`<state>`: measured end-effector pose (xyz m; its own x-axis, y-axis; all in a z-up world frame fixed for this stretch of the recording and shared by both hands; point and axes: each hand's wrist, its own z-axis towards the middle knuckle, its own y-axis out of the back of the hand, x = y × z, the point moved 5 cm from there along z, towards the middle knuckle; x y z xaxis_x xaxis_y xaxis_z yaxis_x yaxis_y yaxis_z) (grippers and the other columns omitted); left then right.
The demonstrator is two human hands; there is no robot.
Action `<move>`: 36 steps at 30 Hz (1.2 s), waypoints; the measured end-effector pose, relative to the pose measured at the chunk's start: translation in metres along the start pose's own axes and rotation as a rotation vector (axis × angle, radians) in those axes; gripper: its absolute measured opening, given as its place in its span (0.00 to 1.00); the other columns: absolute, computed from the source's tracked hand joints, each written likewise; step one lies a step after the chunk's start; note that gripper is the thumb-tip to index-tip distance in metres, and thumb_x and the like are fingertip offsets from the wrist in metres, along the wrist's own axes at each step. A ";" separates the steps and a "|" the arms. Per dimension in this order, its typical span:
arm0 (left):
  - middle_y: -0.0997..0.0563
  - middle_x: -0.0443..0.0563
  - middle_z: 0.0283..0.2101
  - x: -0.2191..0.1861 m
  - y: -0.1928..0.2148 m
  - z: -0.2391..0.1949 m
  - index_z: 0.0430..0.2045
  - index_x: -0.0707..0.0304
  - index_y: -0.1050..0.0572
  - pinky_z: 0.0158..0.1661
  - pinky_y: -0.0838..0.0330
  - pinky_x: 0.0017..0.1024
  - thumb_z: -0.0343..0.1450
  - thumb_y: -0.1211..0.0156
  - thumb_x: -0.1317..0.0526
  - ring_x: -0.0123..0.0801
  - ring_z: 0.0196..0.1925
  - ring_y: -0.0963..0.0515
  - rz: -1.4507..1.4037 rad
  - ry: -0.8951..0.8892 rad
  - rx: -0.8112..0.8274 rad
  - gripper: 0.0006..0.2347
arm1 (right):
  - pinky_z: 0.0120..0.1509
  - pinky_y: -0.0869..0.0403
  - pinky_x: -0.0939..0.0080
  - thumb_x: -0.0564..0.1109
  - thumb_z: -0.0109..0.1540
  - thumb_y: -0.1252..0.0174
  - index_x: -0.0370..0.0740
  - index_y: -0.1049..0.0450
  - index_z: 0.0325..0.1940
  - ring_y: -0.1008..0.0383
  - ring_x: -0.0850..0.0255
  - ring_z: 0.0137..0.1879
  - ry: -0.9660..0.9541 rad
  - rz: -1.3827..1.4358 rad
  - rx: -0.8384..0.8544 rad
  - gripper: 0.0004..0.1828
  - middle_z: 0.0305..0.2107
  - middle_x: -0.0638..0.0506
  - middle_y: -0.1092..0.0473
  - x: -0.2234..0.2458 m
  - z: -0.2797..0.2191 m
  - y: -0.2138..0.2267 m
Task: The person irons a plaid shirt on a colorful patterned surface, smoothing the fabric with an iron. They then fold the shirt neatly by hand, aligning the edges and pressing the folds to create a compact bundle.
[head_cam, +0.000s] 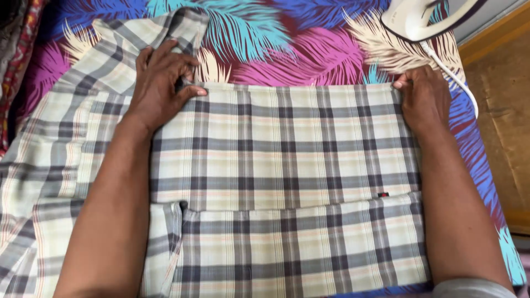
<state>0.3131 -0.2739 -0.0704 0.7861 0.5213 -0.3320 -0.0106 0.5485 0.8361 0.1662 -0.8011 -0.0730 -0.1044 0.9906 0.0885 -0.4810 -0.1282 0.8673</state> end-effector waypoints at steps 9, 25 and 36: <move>0.17 0.50 0.55 -0.004 0.006 -0.001 0.33 0.57 0.32 0.72 0.61 0.59 0.69 0.27 0.47 0.59 0.78 0.40 0.055 -0.034 -0.092 0.19 | 0.51 0.34 0.42 0.35 0.72 0.36 0.42 0.22 0.42 0.29 0.42 0.49 -0.011 -0.115 -0.005 0.05 0.39 0.45 0.27 -0.005 -0.004 -0.004; 0.56 0.62 0.78 -0.146 -0.028 0.023 0.74 0.56 0.51 0.73 0.72 0.50 0.74 0.56 0.38 0.51 0.80 0.60 -0.345 -0.223 0.564 0.35 | 0.70 0.41 0.38 0.48 0.67 0.39 0.43 0.21 0.54 0.27 0.48 0.61 0.273 0.029 0.392 0.13 0.53 0.49 0.24 0.127 0.033 0.084; 0.60 0.54 0.79 -0.136 -0.052 0.019 0.76 0.51 0.54 0.73 0.77 0.45 0.75 0.54 0.38 0.42 0.81 0.65 -0.150 -0.308 0.589 0.35 | 0.75 0.42 0.45 0.55 0.60 0.37 0.48 0.31 0.67 0.40 0.48 0.73 0.139 0.288 0.656 0.31 0.64 0.45 0.36 0.085 0.003 0.041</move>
<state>0.2186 -0.3851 -0.0602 0.8939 0.2091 -0.3965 0.3819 0.1078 0.9179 0.1406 -0.7215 -0.0281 -0.2790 0.9011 0.3320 0.1986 -0.2841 0.9380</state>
